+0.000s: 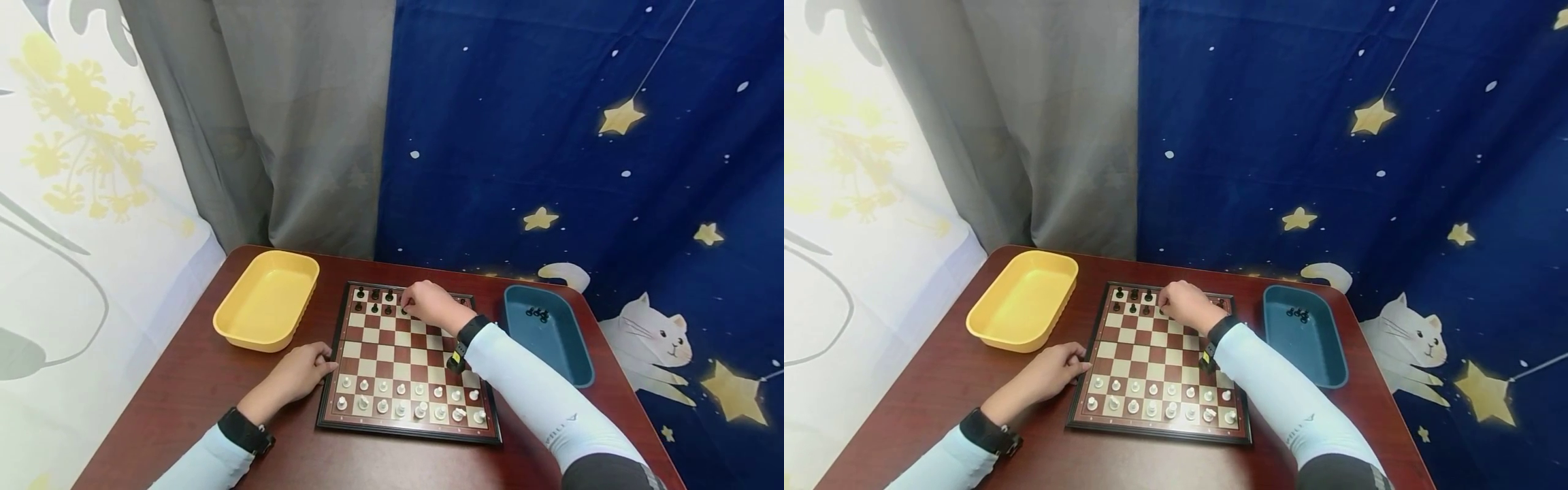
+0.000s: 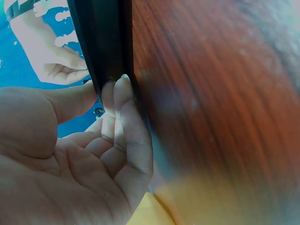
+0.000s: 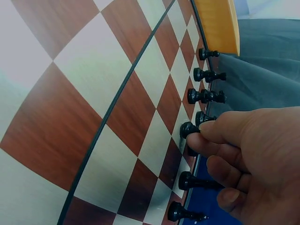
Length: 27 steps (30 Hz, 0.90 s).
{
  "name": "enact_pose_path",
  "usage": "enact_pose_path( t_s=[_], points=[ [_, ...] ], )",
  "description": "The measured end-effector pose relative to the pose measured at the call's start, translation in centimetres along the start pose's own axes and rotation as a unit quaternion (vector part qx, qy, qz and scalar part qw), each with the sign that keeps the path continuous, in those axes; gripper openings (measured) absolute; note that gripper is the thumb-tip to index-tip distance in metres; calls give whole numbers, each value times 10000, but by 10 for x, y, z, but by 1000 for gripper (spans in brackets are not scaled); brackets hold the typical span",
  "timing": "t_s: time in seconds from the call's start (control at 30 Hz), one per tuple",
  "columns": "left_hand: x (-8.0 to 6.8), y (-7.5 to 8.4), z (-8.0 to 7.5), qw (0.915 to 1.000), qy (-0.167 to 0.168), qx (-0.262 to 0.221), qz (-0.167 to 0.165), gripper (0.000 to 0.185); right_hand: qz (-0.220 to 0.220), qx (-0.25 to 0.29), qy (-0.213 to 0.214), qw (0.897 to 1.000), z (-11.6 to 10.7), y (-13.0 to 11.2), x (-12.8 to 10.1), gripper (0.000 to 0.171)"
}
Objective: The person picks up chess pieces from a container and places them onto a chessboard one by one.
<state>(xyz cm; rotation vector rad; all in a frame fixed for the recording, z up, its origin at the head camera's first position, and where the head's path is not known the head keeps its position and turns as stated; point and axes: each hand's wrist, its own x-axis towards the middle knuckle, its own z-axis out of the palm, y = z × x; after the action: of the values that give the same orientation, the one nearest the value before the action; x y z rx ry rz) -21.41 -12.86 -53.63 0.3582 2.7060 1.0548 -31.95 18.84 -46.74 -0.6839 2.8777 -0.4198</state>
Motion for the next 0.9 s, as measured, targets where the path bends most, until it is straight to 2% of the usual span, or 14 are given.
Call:
enact_pose_path(
  t_s=[0.33, 0.53, 0.7, 0.9],
  points=[
    [2, 0, 1, 10000, -30, 37, -11, 28, 43, 89, 22, 9999, 4, 2, -2, 17],
    [2, 2, 0, 10000, -51, 30, -17, 26, 205, 203, 316, 9991, -3, 10, -12, 19],
    [2, 3, 0, 10000, -44, 25, -27, 26, 331, 213, 708, 9967, -20, 29, -37, 17],
    [2, 2, -3, 9999, -53, 61, -85, 26, 911, 602, 1107, 9878, -45, 67, -87, 16]
  ],
)
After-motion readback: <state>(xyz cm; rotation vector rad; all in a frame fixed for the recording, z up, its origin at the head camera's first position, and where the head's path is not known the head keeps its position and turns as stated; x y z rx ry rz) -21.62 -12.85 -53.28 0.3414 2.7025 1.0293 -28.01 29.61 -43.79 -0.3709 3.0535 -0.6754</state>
